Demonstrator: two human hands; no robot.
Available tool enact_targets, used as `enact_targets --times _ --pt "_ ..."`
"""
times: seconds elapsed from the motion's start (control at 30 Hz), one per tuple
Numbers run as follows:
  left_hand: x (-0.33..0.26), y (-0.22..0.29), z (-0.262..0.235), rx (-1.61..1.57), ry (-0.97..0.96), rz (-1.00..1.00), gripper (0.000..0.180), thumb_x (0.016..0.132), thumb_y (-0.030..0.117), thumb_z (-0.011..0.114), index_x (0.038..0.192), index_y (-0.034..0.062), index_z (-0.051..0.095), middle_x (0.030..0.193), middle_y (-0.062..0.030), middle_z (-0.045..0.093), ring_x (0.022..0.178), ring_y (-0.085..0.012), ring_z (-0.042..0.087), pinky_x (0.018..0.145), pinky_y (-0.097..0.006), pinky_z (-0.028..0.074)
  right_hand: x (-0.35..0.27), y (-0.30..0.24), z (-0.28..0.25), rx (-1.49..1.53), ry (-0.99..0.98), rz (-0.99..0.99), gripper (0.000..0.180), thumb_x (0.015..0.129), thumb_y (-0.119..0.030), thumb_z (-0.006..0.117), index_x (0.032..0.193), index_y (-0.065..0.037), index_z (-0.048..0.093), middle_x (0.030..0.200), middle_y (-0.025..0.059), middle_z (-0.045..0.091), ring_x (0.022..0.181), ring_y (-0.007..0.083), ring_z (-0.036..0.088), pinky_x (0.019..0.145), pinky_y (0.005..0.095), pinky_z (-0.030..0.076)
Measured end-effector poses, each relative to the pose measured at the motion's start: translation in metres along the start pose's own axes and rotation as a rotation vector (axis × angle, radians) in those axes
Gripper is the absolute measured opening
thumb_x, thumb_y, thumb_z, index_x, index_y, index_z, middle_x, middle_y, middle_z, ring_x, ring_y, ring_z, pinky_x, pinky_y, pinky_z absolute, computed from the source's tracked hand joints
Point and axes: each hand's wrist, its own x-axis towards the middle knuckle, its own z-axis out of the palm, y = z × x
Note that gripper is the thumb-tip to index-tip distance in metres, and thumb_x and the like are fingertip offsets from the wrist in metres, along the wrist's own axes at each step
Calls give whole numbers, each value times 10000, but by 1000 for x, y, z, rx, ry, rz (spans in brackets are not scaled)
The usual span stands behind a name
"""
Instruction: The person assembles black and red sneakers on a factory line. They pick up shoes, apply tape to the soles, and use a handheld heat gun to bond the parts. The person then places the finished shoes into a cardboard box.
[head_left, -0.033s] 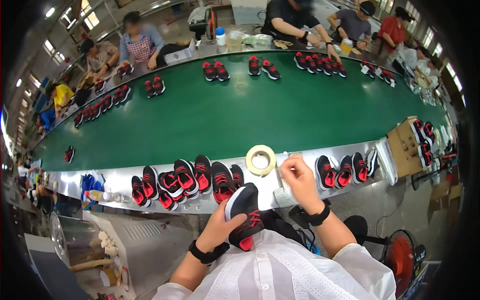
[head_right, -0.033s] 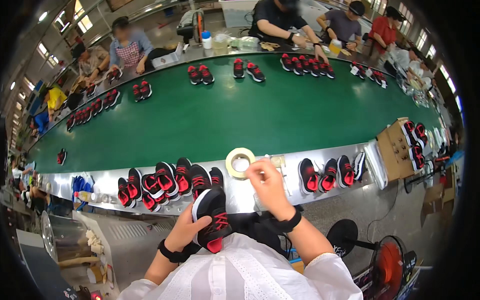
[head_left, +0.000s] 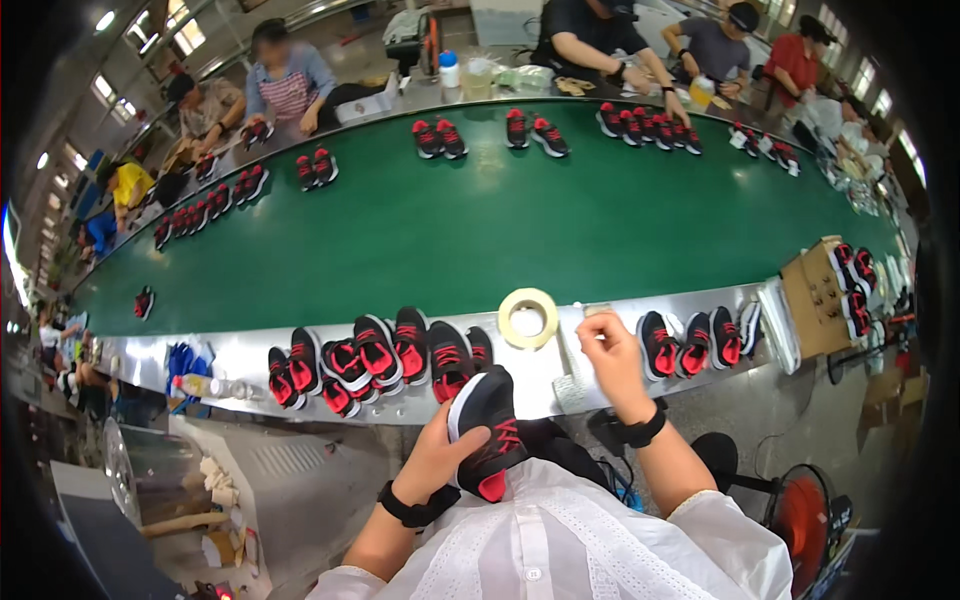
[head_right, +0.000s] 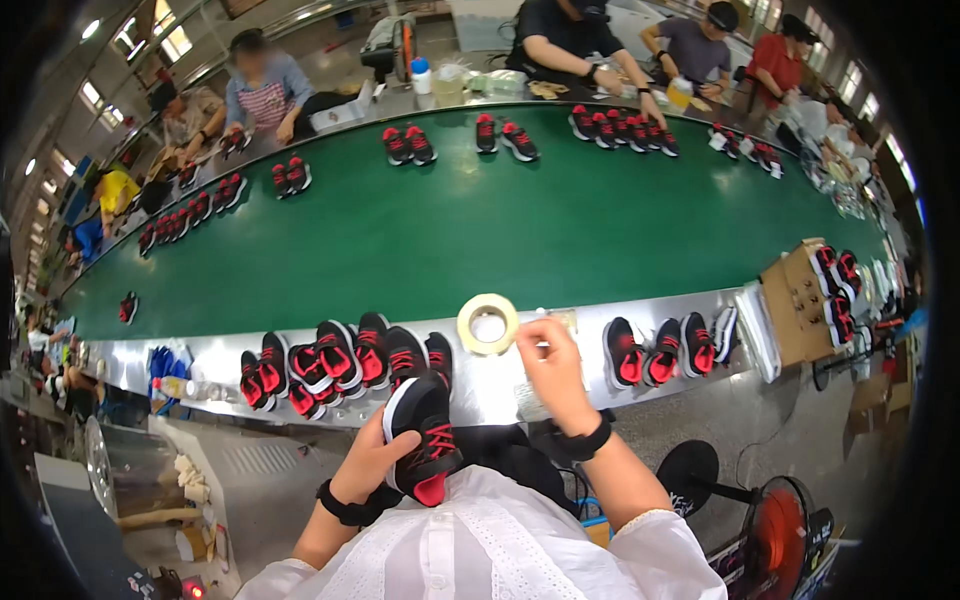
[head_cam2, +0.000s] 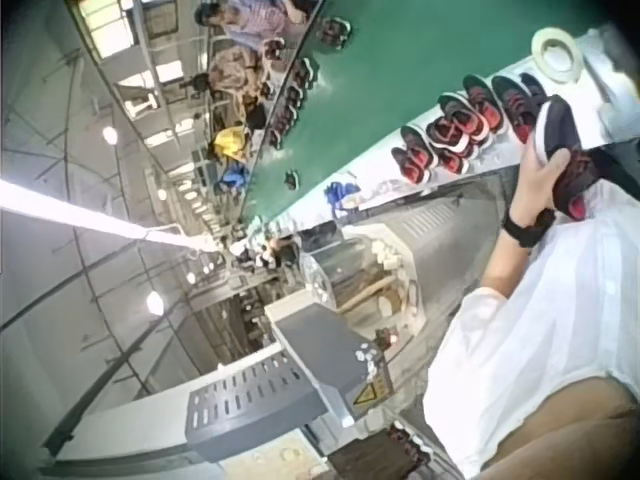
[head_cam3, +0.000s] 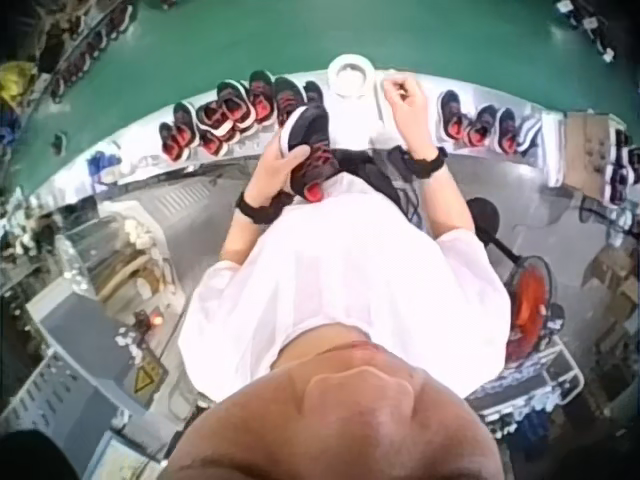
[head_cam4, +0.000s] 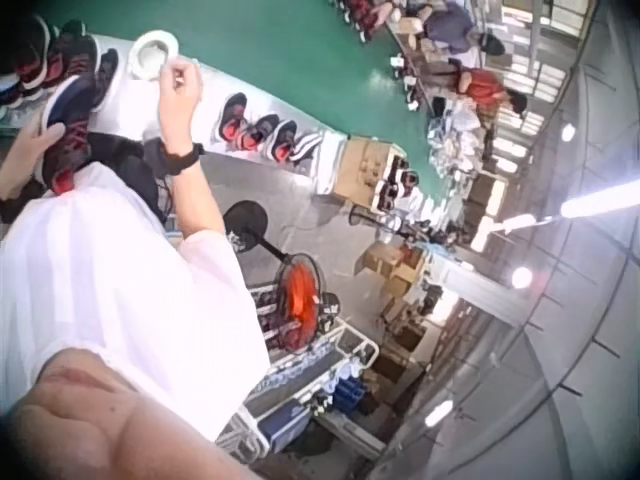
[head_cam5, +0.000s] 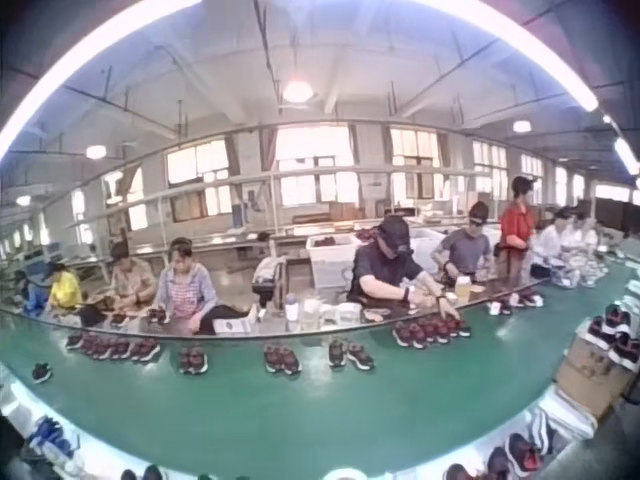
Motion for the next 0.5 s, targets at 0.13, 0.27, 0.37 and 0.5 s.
enact_targets --times 0.13,0.27,0.37,0.5 --pt "-13 -15 -10 -233 224 -20 448 861 62 590 1274 -14 435 1125 -70 570 975 -138 556 868 -286 454 -2 123 -36 -234 -79 268 113 846 -107 614 824 3 615 711 23 598 664 86 551 598 266 460" --pt "-22 -18 -14 -224 320 12 414 868 57 550 1257 -25 435 1126 -87 571 974 -149 563 871 -291 456 10 174 -54 -463 -37 361 127 846 -154 592 812 -35 624 718 89 633 644 213 608 608 331 481" --pt "-20 -20 -9 -221 348 9 425 869 65 548 1265 -27 424 1138 -92 566 995 -153 555 889 -296 445 34 191 -57 -744 -16 171 116 834 -165 570 804 -69 628 760 120 635 684 301 610 624 392 481" --pt "-14 -21 3 -194 396 -15 449 860 57 547 1281 -28 414 1148 -94 563 1001 -158 555 898 -298 440 81 220 -38 -1063 -58 -181 70 766 -117 558 773 -71 609 802 102 604 791 297 589 653 411 486"
